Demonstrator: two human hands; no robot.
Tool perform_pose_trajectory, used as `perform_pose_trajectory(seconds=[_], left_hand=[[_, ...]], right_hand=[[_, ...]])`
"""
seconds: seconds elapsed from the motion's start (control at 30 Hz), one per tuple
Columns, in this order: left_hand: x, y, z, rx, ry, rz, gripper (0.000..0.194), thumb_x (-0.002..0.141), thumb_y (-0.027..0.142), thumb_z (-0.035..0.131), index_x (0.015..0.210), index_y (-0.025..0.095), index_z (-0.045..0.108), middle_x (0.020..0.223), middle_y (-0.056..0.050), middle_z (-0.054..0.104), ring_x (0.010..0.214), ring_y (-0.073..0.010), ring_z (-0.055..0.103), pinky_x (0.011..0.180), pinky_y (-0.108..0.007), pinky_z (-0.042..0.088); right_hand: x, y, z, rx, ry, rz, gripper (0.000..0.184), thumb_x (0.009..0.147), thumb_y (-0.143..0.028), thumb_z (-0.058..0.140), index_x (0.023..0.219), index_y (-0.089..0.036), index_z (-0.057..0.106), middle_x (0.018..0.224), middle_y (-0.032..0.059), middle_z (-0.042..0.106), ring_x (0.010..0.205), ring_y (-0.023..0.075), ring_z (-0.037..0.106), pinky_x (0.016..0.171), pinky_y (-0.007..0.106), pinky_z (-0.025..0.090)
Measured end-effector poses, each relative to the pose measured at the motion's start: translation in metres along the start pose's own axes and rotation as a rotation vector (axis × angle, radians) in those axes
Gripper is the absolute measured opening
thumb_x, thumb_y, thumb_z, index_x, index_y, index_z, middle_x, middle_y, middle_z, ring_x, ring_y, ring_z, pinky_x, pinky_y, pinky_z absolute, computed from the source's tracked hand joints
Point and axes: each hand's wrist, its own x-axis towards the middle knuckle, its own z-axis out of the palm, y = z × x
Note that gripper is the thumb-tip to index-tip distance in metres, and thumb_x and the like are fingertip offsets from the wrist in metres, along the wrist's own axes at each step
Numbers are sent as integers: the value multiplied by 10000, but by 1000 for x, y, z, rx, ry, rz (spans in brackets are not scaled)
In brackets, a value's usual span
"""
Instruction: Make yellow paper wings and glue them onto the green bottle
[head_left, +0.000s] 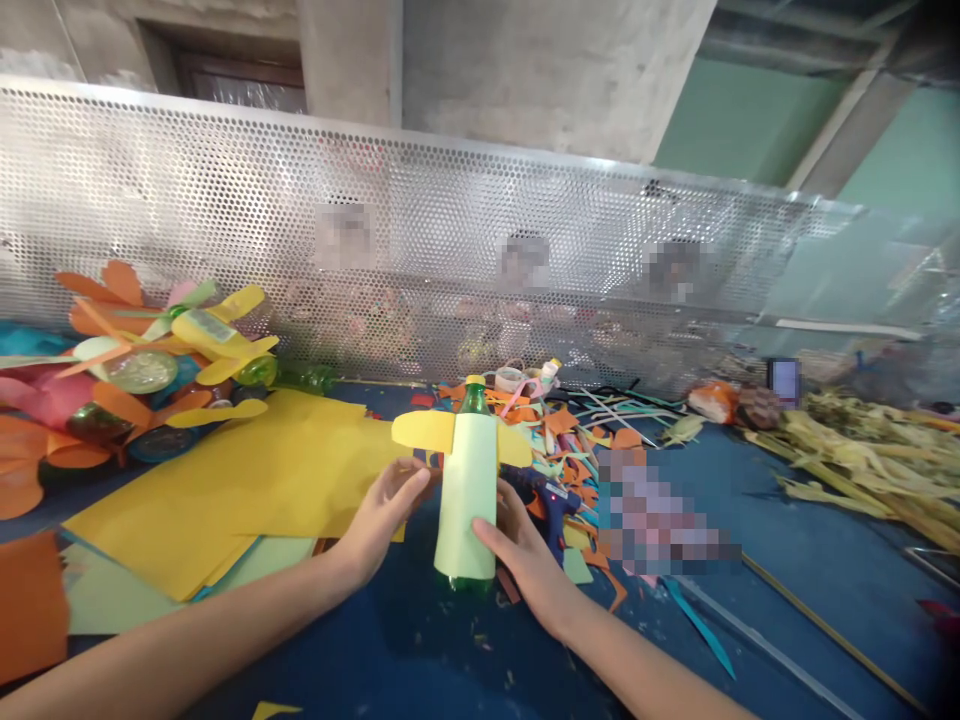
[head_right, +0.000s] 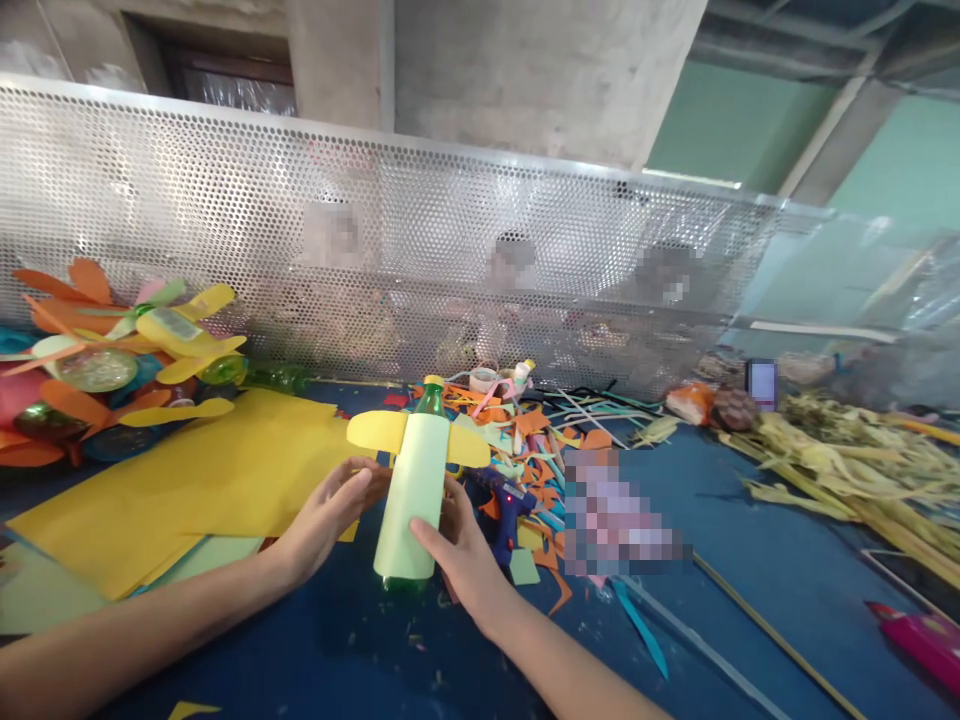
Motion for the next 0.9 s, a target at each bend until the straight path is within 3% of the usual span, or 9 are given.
perform_pose_trajectory(seconds=[0.1, 0.27, 0.53, 0.67, 0.8, 0.9], left_hand=[[0, -2, 1, -63, -171, -135, 384, 807, 368, 561, 1111, 140, 504, 1144, -132, 580, 1094, -265, 522, 966, -422, 367], [-3, -4, 1, 50, -309, -103, 458, 771, 309, 615, 1188, 154, 504, 1213, -130, 548, 1119, -293, 498, 958, -452, 366], [-6, -6, -1, 72, -287, -80, 467, 763, 287, 627, 1199, 200, 484, 1231, -100, 541, 1116, -272, 506, 968, -443, 362], [-7, -5, 1, -42, -221, -91, 461, 755, 278, 636, 1179, 175, 487, 1207, -125, 553, 1108, -280, 513, 973, -452, 356], [-4, -6, 2, -230, -128, -107, 560, 750, 233, 646, 1249, 171, 400, 1201, -145, 553, 1114, -289, 510, 967, -457, 368], [-2, -7, 2, -306, -104, -73, 656, 725, 179, 671, 1293, 167, 344, 1191, -157, 558, 1087, -297, 531, 956, -464, 384]], right_hand=[[1, 10, -2, 7, -38, -5, 635, 711, -409, 655, 1238, -287, 322, 1109, 64, 565, 1043, 242, 539, 862, 401, 449], [1, 19, -4, -26, -72, -69, 612, 745, -413, 624, 1249, -285, 302, 1076, 56, 563, 1007, 213, 548, 858, 365, 441], [-8, 7, 3, -115, -99, -54, 649, 797, -462, 539, 1338, -310, 215, 1227, 66, 481, 1156, 215, 448, 942, 368, 389], [-11, 7, 5, -133, -117, -73, 702, 790, -460, 550, 1357, -301, 169, 1236, 85, 465, 1155, 234, 448, 947, 394, 389], [-7, 16, 1, -169, -47, -85, 773, 763, -431, 598, 1354, -278, 124, 1206, 107, 461, 1097, 242, 496, 922, 397, 415], [-3, 22, -2, -224, 15, -96, 694, 780, -404, 584, 1320, -275, 168, 1277, 109, 392, 1160, 237, 447, 947, 374, 404]])
